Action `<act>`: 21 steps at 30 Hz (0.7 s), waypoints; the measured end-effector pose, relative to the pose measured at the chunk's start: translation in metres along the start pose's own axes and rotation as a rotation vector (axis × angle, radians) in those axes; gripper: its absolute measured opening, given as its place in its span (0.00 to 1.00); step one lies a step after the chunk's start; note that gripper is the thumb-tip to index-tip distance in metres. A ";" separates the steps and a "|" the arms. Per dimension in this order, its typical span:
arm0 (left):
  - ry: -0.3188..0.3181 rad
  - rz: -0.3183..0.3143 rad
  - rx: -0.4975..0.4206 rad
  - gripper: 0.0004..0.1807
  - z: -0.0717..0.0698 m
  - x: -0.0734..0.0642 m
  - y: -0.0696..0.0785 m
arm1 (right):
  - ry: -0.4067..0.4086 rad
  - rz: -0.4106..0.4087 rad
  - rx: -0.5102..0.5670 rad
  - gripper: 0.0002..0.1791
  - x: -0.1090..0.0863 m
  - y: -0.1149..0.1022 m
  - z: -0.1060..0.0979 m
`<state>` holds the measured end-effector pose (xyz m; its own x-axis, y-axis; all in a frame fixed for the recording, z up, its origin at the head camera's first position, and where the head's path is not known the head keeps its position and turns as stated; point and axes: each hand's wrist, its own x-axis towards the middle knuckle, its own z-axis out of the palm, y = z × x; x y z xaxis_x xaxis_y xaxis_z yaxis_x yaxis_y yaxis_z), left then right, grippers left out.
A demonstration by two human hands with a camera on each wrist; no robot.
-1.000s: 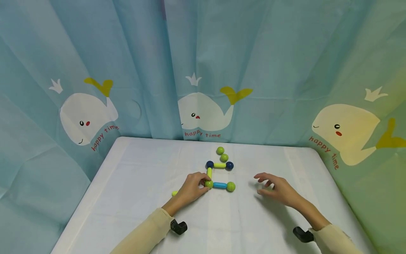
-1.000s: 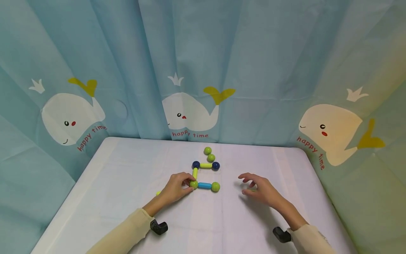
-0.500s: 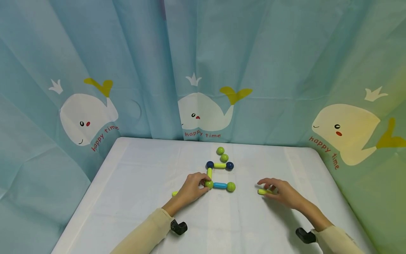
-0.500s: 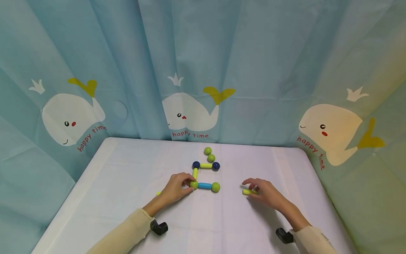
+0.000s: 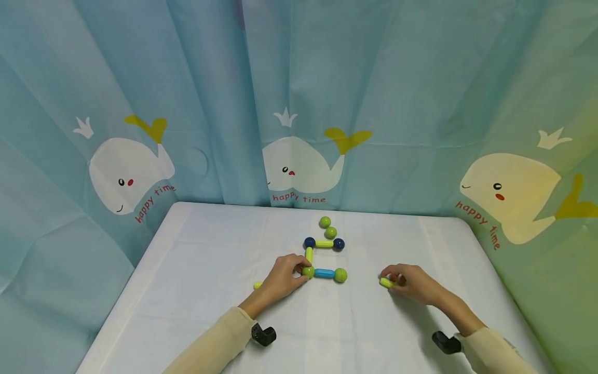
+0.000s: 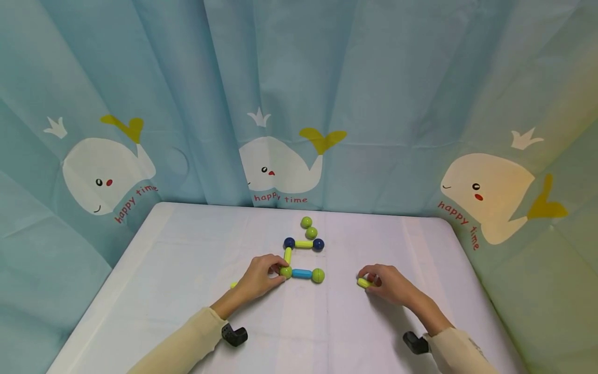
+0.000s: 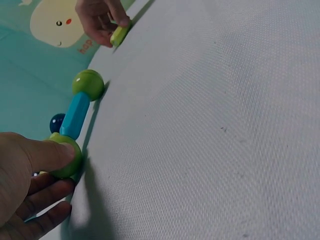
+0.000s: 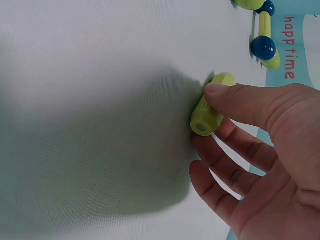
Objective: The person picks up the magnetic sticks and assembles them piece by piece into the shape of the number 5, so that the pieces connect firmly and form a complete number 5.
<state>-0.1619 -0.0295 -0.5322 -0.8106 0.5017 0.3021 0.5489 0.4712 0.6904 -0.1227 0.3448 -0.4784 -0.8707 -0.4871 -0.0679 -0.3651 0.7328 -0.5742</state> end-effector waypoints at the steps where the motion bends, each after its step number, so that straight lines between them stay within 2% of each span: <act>1: -0.002 -0.001 0.001 0.13 0.000 0.000 -0.001 | -0.001 -0.001 0.003 0.17 0.000 0.000 0.000; 9: -0.001 0.000 0.001 0.13 0.001 0.000 -0.001 | 0.002 -0.018 -0.005 0.17 0.002 -0.002 0.001; 14: 0.003 0.000 -0.007 0.13 0.001 0.000 0.000 | 0.004 0.002 0.007 0.16 0.003 -0.004 0.000; 21: -0.002 -0.002 -0.002 0.13 0.000 0.000 0.000 | 0.075 0.003 0.033 0.16 0.002 -0.012 0.001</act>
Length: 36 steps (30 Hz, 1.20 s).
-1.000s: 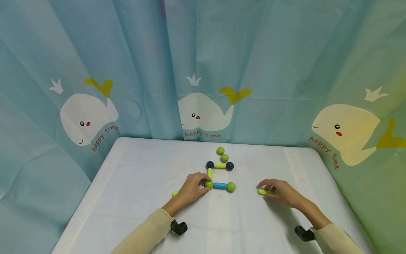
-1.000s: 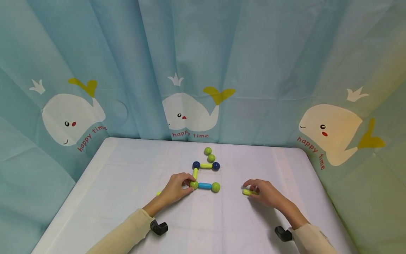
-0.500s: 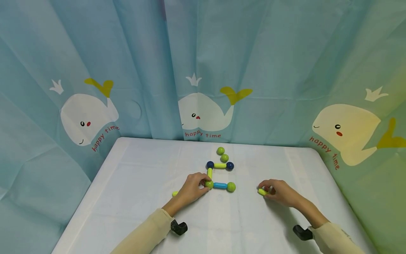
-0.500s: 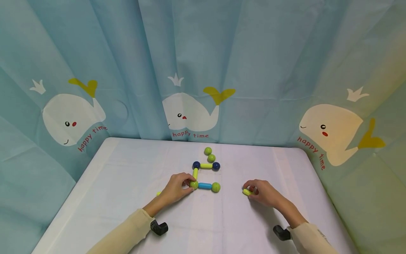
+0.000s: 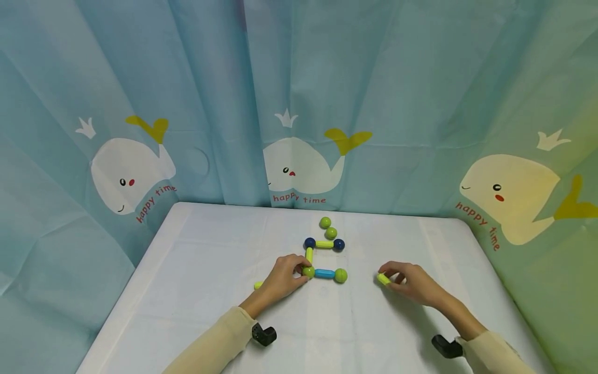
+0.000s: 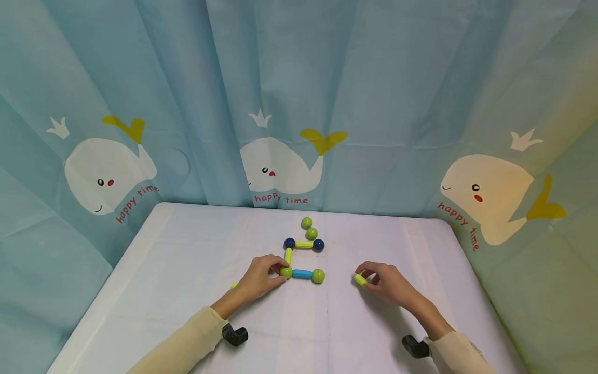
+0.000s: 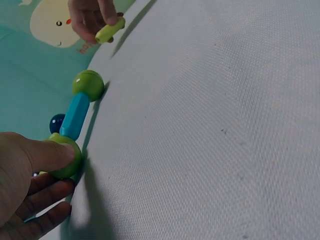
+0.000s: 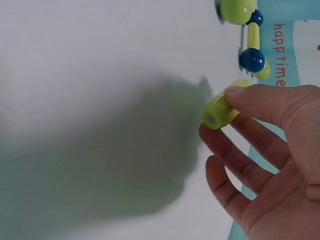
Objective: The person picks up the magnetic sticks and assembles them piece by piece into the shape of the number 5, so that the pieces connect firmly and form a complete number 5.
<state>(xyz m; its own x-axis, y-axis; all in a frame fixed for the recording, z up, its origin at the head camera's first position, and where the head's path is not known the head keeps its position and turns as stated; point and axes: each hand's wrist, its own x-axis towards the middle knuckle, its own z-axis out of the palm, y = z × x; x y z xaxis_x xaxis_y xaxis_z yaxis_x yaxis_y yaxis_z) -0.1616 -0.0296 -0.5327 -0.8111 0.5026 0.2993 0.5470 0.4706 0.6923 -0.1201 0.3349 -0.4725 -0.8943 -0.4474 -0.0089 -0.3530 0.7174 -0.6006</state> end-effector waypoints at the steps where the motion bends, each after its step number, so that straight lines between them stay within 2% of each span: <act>1: -0.002 -0.001 0.001 0.13 0.000 0.000 0.000 | 0.014 0.001 0.004 0.16 0.000 0.000 0.001; 8: 0.003 -0.002 0.005 0.13 0.000 -0.001 0.000 | 0.109 -0.013 0.042 0.14 -0.004 -0.002 0.005; 15: 0.011 0.001 -0.004 0.12 0.001 -0.001 0.001 | 0.160 0.022 0.123 0.14 -0.008 -0.004 0.012; 31: -0.010 -0.011 0.004 0.12 -0.002 0.002 0.001 | 0.083 0.112 0.427 0.17 -0.005 -0.014 0.049; 36: 0.001 0.003 0.001 0.13 -0.001 0.002 0.000 | 0.067 0.136 0.446 0.18 0.002 -0.026 0.060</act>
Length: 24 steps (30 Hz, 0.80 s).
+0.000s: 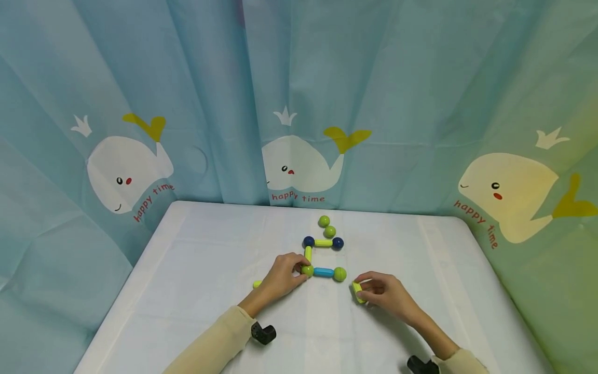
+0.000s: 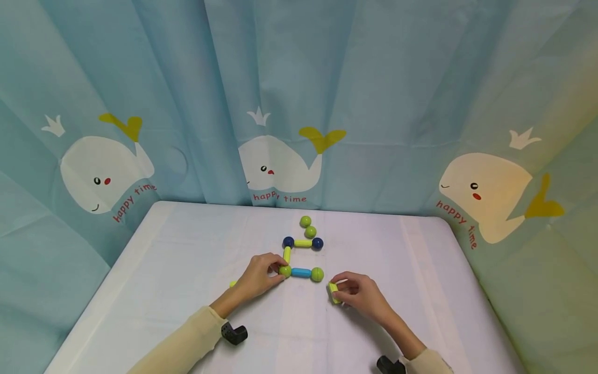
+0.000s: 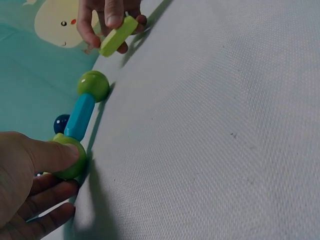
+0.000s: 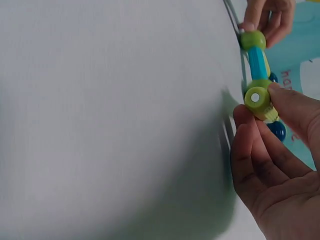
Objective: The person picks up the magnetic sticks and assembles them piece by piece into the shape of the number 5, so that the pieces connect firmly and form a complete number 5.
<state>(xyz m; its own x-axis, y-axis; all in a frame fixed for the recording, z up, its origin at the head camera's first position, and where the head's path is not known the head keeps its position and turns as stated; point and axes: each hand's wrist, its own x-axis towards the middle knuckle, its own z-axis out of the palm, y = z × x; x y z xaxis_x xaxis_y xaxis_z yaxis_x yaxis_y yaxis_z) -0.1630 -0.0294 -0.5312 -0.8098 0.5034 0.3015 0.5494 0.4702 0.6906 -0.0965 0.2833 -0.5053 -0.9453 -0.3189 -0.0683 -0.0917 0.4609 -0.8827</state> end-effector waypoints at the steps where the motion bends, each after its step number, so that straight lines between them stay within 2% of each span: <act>1: 0.002 0.004 -0.003 0.13 0.000 0.000 0.000 | -0.001 0.003 -0.004 0.18 0.001 -0.001 0.003; 10: 0.004 0.014 -0.036 0.12 0.000 0.000 0.000 | -0.005 -0.006 -0.012 0.17 0.008 -0.008 0.021; 24: 0.003 0.018 -0.020 0.13 0.000 0.000 -0.001 | 0.019 0.010 0.017 0.17 0.016 -0.014 0.029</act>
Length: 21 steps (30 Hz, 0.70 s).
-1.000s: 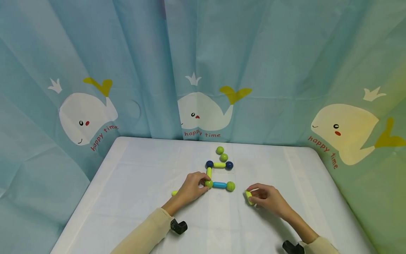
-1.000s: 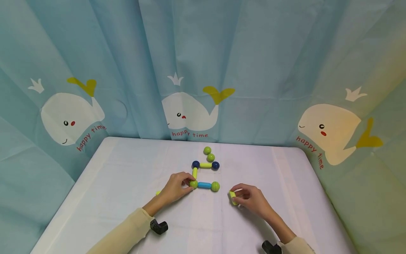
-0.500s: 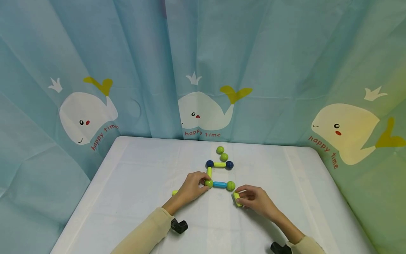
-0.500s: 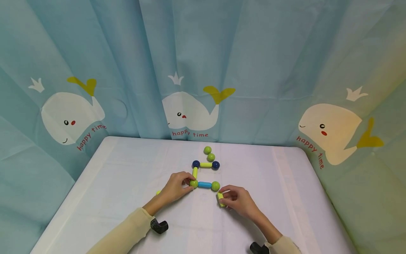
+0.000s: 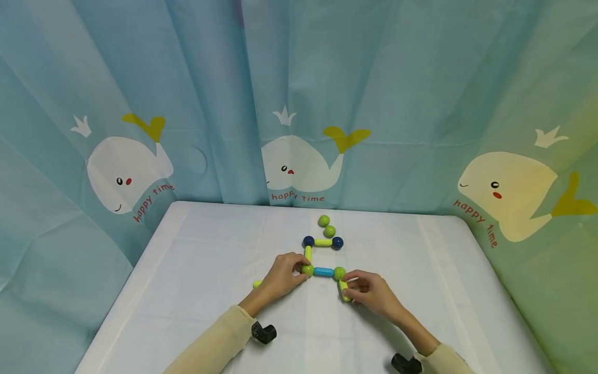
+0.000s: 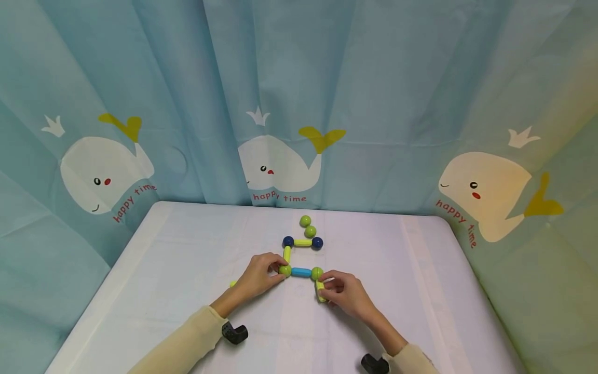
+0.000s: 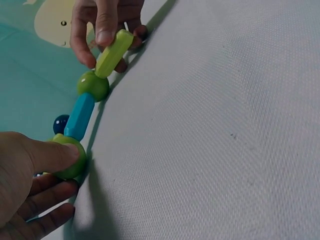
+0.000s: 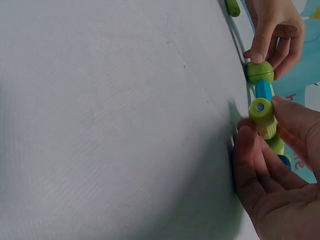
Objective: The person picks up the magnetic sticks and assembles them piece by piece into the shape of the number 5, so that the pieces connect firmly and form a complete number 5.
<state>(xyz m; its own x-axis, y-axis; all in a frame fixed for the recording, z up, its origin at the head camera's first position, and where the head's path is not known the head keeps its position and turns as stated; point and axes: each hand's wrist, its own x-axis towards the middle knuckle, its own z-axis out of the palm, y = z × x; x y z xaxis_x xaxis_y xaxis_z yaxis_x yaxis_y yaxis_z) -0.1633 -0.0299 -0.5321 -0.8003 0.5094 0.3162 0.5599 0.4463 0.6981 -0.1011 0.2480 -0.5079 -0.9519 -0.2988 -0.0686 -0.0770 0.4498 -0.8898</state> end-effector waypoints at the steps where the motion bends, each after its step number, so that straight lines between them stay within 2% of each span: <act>1: -0.001 0.000 0.004 0.13 0.000 0.000 0.000 | 0.001 0.002 -0.003 0.16 0.000 0.000 0.000; 8: -0.015 -0.029 0.008 0.13 0.001 0.001 -0.002 | 0.003 0.022 -0.021 0.17 0.000 0.001 0.001; 21: -0.012 -0.013 -0.002 0.13 0.001 0.000 -0.002 | 0.040 0.027 0.022 0.16 0.001 -0.005 0.009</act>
<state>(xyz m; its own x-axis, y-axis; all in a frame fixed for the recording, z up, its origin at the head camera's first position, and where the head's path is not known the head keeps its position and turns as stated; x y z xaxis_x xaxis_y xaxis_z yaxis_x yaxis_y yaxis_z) -0.1645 -0.0303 -0.5338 -0.8048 0.5123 0.2996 0.5493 0.4516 0.7031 -0.0991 0.2376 -0.5079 -0.9646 -0.2528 -0.0751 -0.0450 0.4383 -0.8977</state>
